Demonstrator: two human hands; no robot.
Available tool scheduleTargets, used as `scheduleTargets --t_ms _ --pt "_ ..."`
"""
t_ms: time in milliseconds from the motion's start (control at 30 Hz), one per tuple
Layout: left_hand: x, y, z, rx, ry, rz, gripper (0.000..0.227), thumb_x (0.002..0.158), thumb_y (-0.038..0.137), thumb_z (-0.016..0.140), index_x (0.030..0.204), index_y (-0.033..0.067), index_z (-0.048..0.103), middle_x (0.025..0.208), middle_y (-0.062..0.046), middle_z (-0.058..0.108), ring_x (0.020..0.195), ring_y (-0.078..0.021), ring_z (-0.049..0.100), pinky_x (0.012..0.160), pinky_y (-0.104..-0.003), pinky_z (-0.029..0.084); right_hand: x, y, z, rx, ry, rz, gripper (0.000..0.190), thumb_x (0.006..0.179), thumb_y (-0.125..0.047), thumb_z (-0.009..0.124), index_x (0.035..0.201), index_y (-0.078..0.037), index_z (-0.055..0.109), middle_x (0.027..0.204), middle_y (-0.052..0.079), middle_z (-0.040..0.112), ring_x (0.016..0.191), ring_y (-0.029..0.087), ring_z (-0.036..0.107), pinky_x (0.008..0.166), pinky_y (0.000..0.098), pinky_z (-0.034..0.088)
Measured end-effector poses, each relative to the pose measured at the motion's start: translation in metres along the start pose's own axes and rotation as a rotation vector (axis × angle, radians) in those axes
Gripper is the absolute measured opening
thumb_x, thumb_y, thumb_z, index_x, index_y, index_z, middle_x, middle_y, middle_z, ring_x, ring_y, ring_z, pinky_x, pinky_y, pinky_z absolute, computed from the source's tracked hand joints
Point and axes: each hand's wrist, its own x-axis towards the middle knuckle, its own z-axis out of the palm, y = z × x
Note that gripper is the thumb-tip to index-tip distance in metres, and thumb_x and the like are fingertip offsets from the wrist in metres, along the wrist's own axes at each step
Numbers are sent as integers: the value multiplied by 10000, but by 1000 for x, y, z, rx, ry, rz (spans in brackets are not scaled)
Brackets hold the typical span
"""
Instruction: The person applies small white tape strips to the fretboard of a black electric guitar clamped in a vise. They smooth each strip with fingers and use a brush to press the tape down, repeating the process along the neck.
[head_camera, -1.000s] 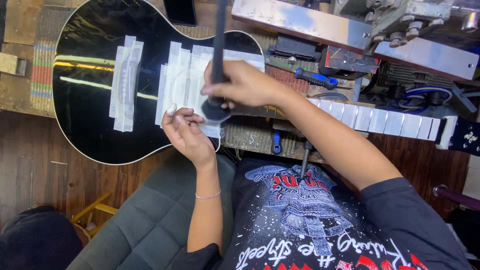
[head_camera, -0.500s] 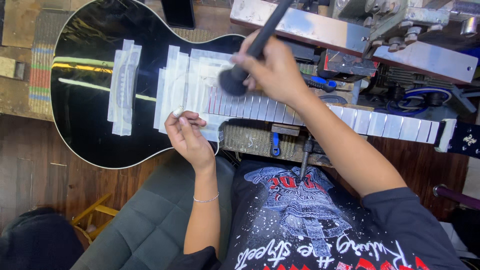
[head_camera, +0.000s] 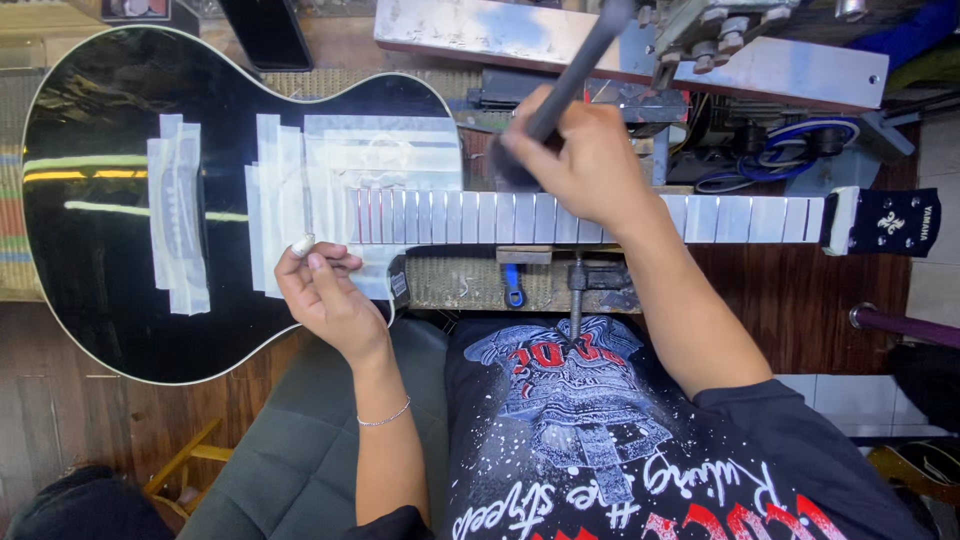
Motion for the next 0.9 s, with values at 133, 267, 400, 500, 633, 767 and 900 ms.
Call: scheduleTargets --t_ms 133,267,400,500,633,767,900 --pt "0 1 3 58 -76 7 131 958 76 429 1073 16 448 746 -137 545 607 -155 560 612 -208 491 -21 -27 -25 271 -59 145 57 824 -51 663 843 -75 615 631 61 596 483 153 606 519 244 502" --pt "-2 6 8 175 -138 15 119 954 62 453 1063 16 455 754 -131 557 622 -145 569 631 -215 491 -44 3 -39 83 -101 176 61 772 -77 682 820 -86 645 562 89 583 467 251 594 488 322 471" --pt "-3 8 11 235 -182 31 88 947 30 466 1032 8 468 745 -132 568 622 -142 569 645 -224 489 -63 -27 -72 276 4 353 68 758 -24 670 794 -64 629 510 53 557 415 128 568 480 204 476" --pt "-3 6 10 263 -231 41 76 954 25 471 1025 -1 475 745 -136 571 629 -146 570 657 -232 489 -72 2 -73 183 47 340 68 763 -11 672 808 -41 631 662 148 607 548 230 616 561 324 492" --pt "-8 19 20 363 -213 13 83 952 6 441 1009 9 500 793 -122 563 705 -172 550 702 -261 504 -84 8 -89 -251 365 224 65 939 -76 585 889 -46 555 1073 176 647 1012 320 640 838 417 448" --pt "-7 14 16 341 -207 11 78 963 0 434 1008 7 497 799 -125 559 703 -168 545 698 -256 497 -88 3 -81 420 -37 389 29 873 -58 545 853 -79 541 719 77 565 739 164 630 716 313 555" --pt "-7 16 17 347 -219 35 77 963 -9 431 1017 11 481 795 -134 560 703 -186 554 707 -276 503 -86 15 -93 -62 399 360 45 918 -19 585 907 -17 541 1025 223 614 836 264 655 499 254 562"
